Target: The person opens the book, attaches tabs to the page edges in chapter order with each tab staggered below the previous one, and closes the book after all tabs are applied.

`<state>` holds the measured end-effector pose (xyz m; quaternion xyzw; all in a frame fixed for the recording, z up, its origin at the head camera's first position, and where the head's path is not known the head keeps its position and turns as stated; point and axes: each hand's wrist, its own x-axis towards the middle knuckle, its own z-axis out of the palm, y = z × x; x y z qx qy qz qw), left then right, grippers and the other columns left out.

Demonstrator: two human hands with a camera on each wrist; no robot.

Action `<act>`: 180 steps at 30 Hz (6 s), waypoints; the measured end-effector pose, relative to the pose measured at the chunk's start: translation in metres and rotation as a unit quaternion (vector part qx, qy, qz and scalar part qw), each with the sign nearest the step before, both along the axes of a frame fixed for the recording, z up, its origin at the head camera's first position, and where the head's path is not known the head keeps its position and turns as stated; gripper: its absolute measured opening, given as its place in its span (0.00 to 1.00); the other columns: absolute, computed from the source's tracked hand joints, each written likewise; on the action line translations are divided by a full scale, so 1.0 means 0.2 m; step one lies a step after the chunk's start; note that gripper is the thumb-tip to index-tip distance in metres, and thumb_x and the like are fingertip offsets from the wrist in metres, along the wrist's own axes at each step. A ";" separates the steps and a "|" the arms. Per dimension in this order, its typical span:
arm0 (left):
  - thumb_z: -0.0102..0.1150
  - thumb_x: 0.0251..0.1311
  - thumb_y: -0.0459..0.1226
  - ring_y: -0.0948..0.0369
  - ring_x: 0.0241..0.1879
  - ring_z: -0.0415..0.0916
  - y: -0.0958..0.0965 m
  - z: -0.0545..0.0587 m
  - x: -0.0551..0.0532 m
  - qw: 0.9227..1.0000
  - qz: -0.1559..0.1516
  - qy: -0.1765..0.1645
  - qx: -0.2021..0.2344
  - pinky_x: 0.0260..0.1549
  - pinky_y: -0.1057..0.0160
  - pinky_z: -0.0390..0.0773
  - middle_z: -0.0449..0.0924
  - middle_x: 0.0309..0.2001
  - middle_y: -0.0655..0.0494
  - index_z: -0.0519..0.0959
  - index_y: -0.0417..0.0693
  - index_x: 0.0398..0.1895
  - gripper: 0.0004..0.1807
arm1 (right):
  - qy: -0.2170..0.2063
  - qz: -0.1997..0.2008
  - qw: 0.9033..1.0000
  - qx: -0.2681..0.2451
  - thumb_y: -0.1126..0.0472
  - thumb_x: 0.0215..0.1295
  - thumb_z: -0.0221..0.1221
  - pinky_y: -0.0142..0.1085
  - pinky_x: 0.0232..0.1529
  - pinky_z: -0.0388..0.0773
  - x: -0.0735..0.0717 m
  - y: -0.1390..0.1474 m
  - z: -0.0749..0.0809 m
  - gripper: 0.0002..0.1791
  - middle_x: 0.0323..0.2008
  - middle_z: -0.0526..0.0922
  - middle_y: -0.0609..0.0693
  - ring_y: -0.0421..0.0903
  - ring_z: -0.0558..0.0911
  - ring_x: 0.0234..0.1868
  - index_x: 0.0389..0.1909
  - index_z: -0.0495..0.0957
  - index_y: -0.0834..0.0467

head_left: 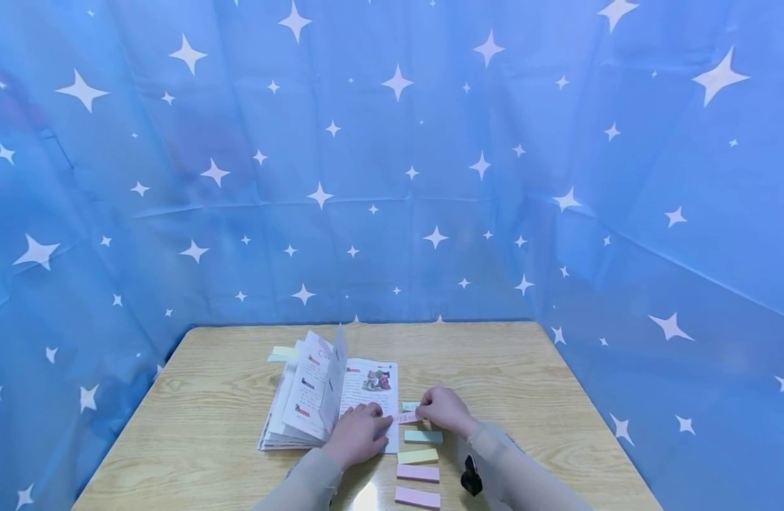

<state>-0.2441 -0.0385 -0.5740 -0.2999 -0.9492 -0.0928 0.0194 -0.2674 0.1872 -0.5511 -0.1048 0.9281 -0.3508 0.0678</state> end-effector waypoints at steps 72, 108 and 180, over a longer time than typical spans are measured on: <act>0.52 0.67 0.46 0.44 0.56 0.70 0.08 0.08 0.02 0.998 0.013 -0.033 -0.045 0.48 0.44 0.77 0.73 0.60 0.48 0.78 0.55 0.61 0.20 | 0.211 0.188 0.919 0.276 0.41 0.56 0.61 0.43 0.41 0.73 0.36 -0.20 0.01 0.14 0.47 0.84 0.37 0.46 0.80 0.50 0.37 0.87 0.43; 0.75 0.37 0.56 0.46 0.70 0.55 -0.23 0.12 -0.02 0.997 -0.042 -0.065 0.027 0.67 0.46 0.59 0.57 0.72 0.45 0.63 0.50 0.72 0.55 | 0.217 0.181 0.949 0.142 0.53 0.59 0.64 0.39 0.47 0.79 0.31 -0.11 0.07 0.07 0.38 0.87 0.48 0.44 0.83 0.42 0.30 0.87 0.52; 0.68 0.54 0.41 0.52 0.62 0.68 -0.32 0.15 0.00 0.990 -0.054 -0.001 0.129 0.62 0.54 0.68 0.70 0.64 0.50 0.71 0.46 0.66 0.34 | 0.183 0.169 0.957 0.149 0.56 0.59 0.62 0.36 0.35 0.81 0.21 -0.18 0.08 0.09 0.33 0.85 0.46 0.43 0.83 0.33 0.32 0.85 0.57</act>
